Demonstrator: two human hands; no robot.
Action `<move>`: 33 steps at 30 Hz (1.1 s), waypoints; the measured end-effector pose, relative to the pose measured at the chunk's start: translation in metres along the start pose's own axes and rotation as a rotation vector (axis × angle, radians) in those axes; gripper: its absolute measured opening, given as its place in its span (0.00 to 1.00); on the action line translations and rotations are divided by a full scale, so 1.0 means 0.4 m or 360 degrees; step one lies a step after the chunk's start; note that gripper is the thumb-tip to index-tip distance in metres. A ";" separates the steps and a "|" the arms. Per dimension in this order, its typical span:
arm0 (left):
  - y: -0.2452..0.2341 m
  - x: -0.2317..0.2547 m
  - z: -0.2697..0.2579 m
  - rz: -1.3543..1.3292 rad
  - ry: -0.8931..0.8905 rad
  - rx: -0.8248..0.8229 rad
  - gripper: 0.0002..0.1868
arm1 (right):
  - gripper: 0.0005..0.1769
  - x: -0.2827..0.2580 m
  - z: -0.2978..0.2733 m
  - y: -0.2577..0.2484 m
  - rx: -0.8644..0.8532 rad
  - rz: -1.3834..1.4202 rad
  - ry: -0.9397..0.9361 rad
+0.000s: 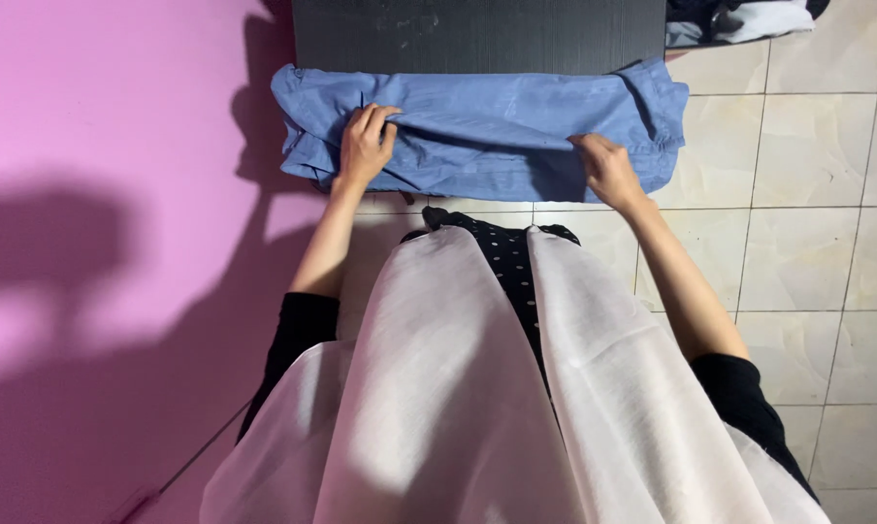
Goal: Folding a black shirt and a blue shirt on a table and placing them into a suitcase.
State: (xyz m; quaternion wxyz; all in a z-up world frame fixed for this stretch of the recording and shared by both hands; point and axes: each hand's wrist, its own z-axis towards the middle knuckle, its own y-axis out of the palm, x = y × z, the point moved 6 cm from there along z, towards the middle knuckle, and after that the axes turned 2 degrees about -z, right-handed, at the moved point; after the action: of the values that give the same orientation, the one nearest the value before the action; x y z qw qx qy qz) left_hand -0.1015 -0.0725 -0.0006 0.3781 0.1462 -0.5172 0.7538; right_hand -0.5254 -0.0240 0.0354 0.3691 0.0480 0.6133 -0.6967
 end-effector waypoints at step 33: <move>0.188 0.014 -0.023 0.0637 -0.0191 -0.0987 0.47 | 0.10 0.126 -0.115 -0.052 0.0177 -0.0643 0.0646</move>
State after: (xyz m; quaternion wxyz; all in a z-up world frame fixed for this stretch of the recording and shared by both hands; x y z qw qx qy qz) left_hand -0.1580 -0.0754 -0.0511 0.2187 -0.0354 -0.7605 0.6103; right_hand -0.5918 -0.0064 0.0151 0.0894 0.0834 0.6325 -0.7649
